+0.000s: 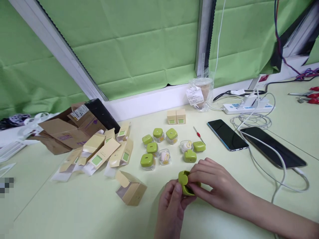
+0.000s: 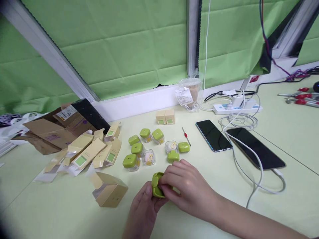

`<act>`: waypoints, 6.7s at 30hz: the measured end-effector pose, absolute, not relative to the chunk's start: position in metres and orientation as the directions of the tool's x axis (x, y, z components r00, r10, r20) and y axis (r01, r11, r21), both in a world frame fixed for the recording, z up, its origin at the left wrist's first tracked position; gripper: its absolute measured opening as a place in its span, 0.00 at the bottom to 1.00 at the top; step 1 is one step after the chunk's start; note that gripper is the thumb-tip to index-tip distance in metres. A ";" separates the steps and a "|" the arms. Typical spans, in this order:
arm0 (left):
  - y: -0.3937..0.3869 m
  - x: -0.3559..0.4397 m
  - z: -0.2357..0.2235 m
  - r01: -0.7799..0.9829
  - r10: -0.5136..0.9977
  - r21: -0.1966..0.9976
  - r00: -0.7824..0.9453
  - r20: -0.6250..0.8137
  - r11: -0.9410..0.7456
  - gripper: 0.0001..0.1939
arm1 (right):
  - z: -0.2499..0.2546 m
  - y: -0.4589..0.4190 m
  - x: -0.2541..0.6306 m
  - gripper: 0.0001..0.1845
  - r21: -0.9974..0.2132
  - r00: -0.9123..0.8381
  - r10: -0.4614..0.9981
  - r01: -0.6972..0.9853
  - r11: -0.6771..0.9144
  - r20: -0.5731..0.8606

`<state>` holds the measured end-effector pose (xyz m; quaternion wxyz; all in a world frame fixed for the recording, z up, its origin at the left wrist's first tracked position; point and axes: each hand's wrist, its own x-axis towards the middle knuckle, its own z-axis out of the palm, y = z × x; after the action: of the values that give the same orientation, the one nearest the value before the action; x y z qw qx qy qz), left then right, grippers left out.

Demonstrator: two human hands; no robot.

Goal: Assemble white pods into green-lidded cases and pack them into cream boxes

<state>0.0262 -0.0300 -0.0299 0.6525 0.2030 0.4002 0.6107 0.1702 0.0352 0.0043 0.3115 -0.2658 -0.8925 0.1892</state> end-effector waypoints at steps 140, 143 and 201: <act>-0.083 0.000 -0.039 -0.476 0.832 0.876 -0.515 -0.208 -0.076 0.31 | 0.018 0.050 0.154 0.16 -0.995 -0.638 0.768 -0.038 -0.097 -0.051; -0.078 0.007 -0.021 -0.431 0.870 0.902 -0.454 -0.191 -0.027 0.26 | 0.023 0.041 0.155 0.22 -0.993 -0.676 0.737 -0.082 -0.080 -0.004; -0.096 0.046 -0.030 -0.144 0.870 0.967 -0.479 0.119 -0.211 0.12 | -0.002 0.000 0.151 0.17 -0.551 -0.691 0.411 0.021 0.834 0.595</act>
<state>0.0455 -0.0959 -0.0301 0.3660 0.3557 0.5104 0.6921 0.1506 -0.0004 -0.0018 0.3736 -0.1223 -0.8817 0.2607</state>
